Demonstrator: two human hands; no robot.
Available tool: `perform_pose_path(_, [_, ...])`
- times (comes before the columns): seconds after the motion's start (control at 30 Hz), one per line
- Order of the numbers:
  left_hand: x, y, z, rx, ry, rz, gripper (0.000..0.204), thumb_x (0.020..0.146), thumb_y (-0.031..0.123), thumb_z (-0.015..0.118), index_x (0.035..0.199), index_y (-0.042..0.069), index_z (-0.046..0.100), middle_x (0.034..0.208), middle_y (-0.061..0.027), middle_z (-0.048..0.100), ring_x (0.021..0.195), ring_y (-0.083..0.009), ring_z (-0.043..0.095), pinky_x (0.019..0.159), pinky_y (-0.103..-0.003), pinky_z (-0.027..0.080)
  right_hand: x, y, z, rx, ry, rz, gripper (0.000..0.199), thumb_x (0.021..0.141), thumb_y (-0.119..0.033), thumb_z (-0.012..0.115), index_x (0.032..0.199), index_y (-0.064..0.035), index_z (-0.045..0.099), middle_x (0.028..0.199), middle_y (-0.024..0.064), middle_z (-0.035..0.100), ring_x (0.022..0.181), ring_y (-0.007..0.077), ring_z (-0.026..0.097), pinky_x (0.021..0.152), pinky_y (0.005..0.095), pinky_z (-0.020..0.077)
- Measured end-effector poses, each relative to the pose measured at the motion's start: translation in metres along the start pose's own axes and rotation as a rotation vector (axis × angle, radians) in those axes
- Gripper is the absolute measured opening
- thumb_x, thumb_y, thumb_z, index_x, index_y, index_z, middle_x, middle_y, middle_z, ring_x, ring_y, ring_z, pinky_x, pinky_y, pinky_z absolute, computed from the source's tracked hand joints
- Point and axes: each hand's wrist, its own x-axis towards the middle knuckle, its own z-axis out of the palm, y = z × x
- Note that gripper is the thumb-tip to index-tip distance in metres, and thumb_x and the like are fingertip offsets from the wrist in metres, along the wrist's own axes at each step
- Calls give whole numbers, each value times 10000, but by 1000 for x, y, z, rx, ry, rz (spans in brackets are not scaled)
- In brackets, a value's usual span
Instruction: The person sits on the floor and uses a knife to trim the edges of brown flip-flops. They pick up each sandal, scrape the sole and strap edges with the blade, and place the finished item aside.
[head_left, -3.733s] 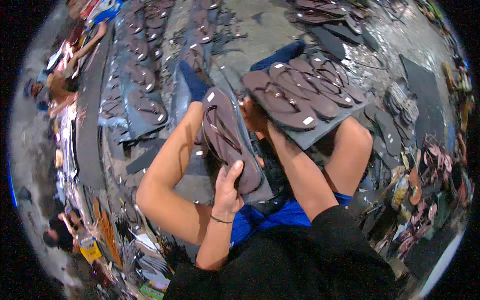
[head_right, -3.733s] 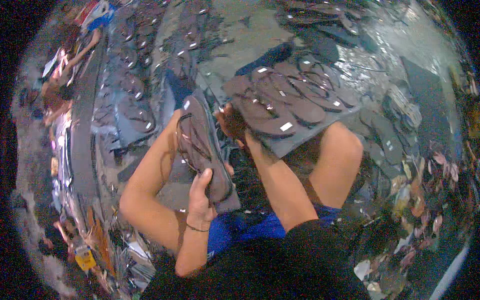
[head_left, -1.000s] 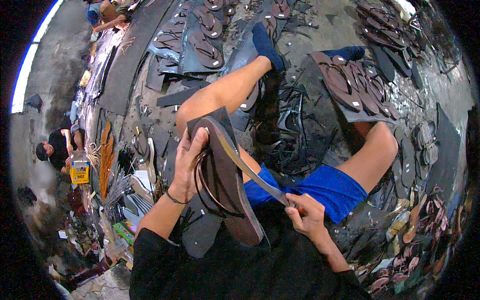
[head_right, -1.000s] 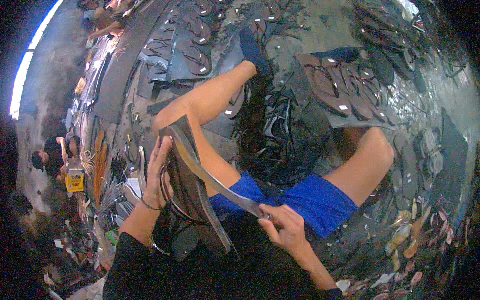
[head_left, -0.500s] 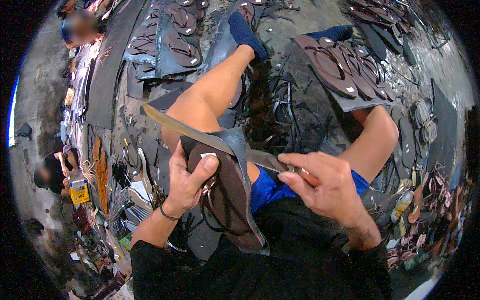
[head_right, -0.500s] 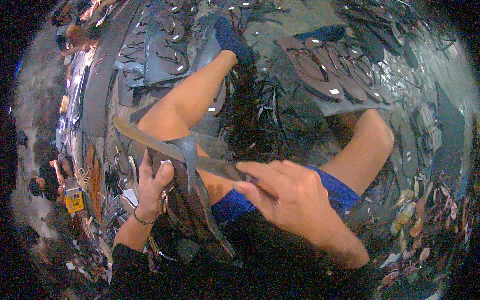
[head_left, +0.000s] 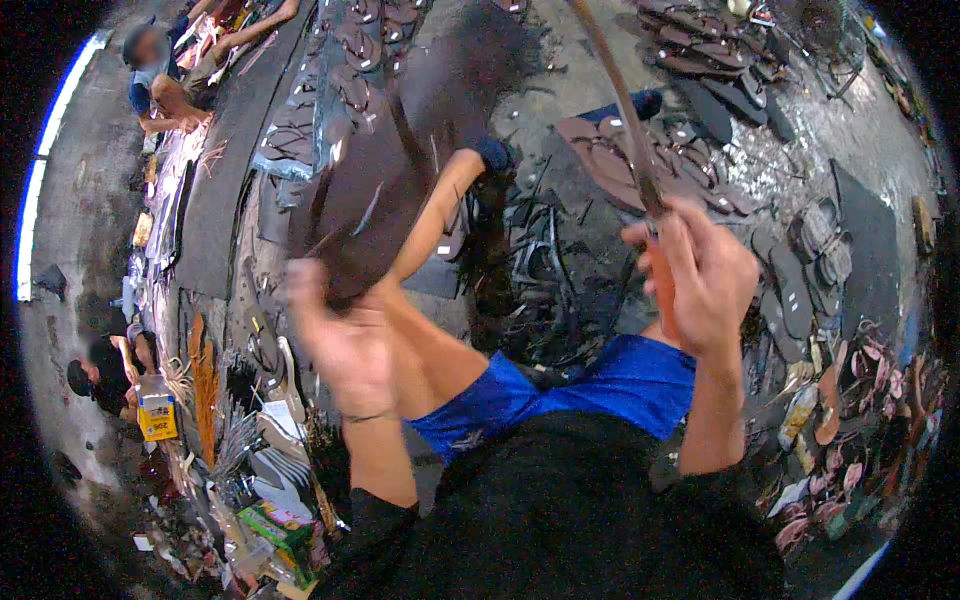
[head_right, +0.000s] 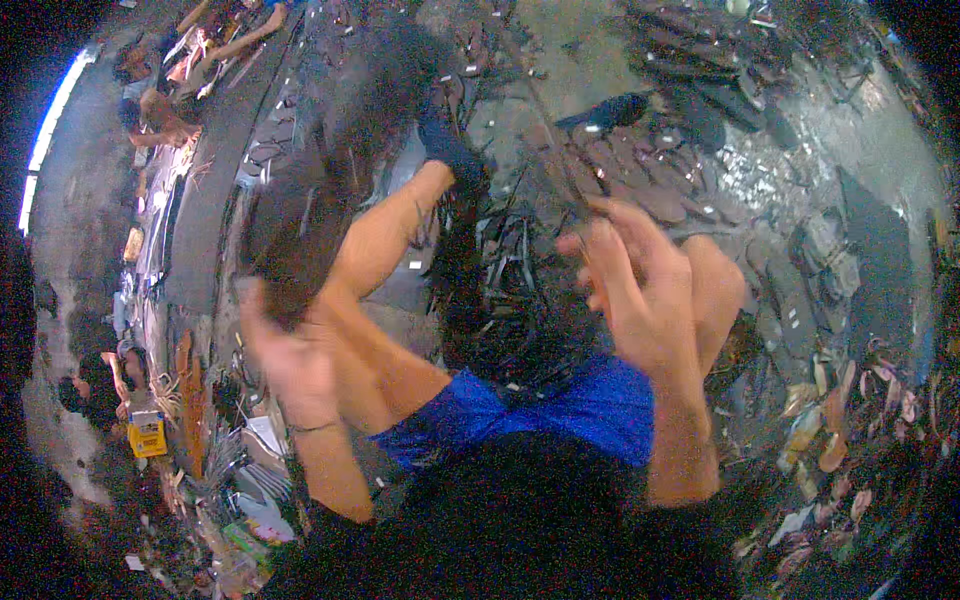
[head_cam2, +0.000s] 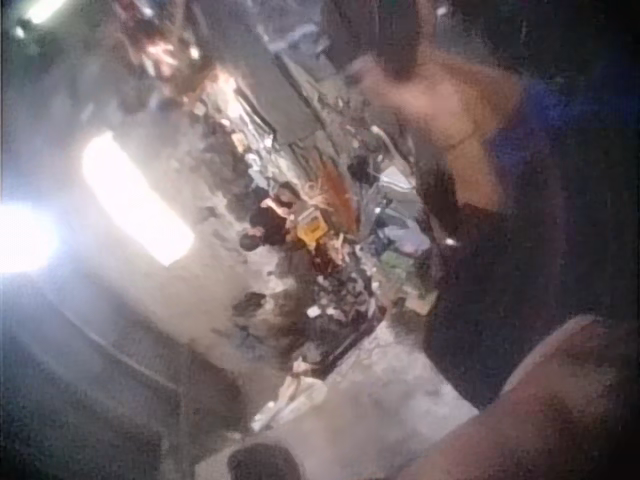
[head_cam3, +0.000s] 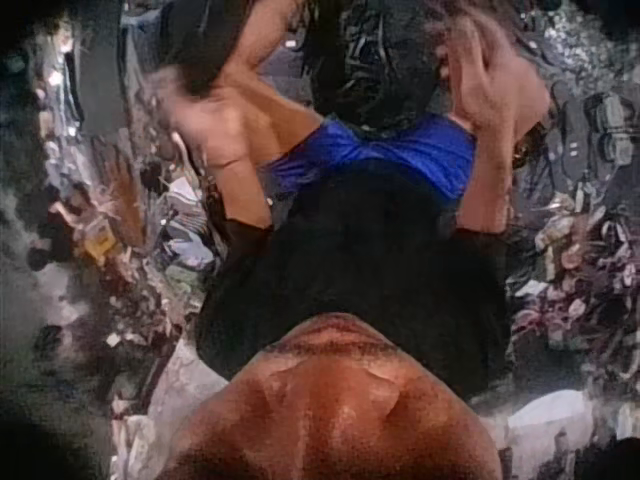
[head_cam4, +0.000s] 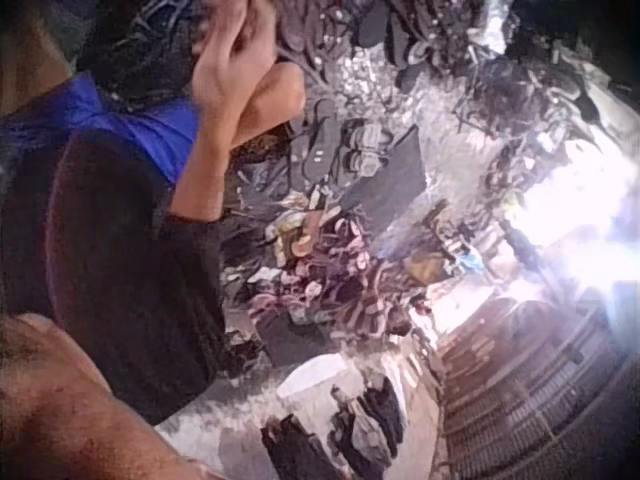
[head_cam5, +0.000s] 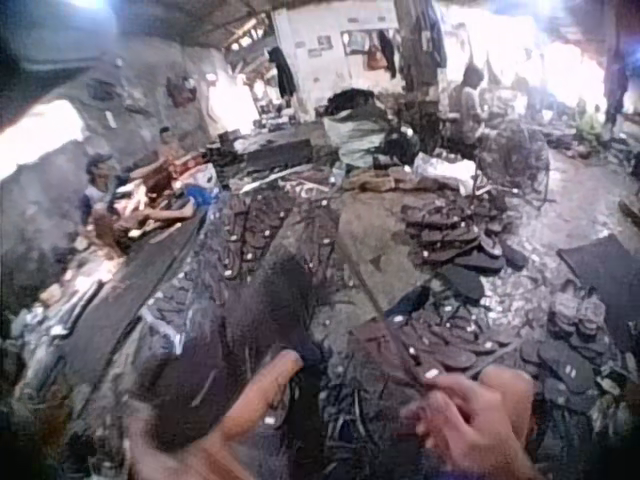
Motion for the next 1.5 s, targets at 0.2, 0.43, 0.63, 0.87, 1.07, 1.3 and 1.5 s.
perform_pose_path(0.2, [-69, -91, 49, -241, -164, -497, 235, 864, 130, 667, 1086, 61, 643, 1083, -49, 667, 997, -168, 634, 816, -295, 557, -97, 78, -12, -280, 215, -172, 308, 861, -119, 671, 1144, -8, 621, 864, 70, 658, 665, 123, 537, 617, 269, 464])
perform_pose_path(0.43, [-84, -106, 53, -217, -86, -546, 188, 902, 155, 633, 1073, 76, 647, 1034, -29, 680, 911, -148, 656, 811, -292, 562, -152, 92, -1, -406, 143, -142, 320, 805, -153, 722, 1079, -3, 653, 757, 85, 631, 577, 193, 523, 577, 320, 449])
perform_pose_path(0.63, [-94, -96, 38, -98, -65, -559, 235, 898, 168, 648, 1113, 80, 610, 1025, -7, 671, 925, -134, 652, 788, -280, 555, -145, 85, -3, -540, 143, -277, 314, 805, -159, 725, 1074, -13, 658, 800, 103, 665, 617, 206, 592, 564, 305, 468])
perform_pose_path(0.87, [-120, -97, -17, 0, -8, -614, 245, 909, 131, 602, 1141, 53, 583, 1058, -58, 671, 945, -179, 653, 839, -319, 549, -132, 67, 16, -495, -1, -115, 280, 825, -193, 711, 1057, -44, 667, 718, 83, 633, 575, 209, 577, 547, 324, 471])
perform_pose_path(1.07, [-133, -89, -52, 167, -130, -535, 353, 894, 134, 599, 1228, 44, 529, 1150, -64, 625, 1040, -201, 612, 933, -368, 493, -110, 69, 42, -445, -65, -108, 258, 849, -198, 674, 1054, -42, 663, 705, 105, 622, 585, 248, 595, 570, 346, 487])
perform_pose_path(1.3, [-148, -66, -100, 248, -317, -798, 580, 783, 19, 692, 1308, 30, 446, 1207, -83, 578, 1059, -217, 589, 909, -379, 495, -62, 95, 69, -56, -203, 201, 244, 885, -250, 648, 949, -15, 670, 727, 112, 653, 593, 195, 597, 602, 315, 488])
perform_pose_path(1.5, [-81, -38, -79, 362, -533, -908, 555, 824, 138, 720, 1290, -13, 459, 1234, -110, 554, 1153, -219, 534, 992, -368, 428, -33, 94, 84, 67, -334, -17, 370, 792, -332, 773, 888, 4, 652, 677, 7, 573, 618, 81, 473, 581, 273, 447])
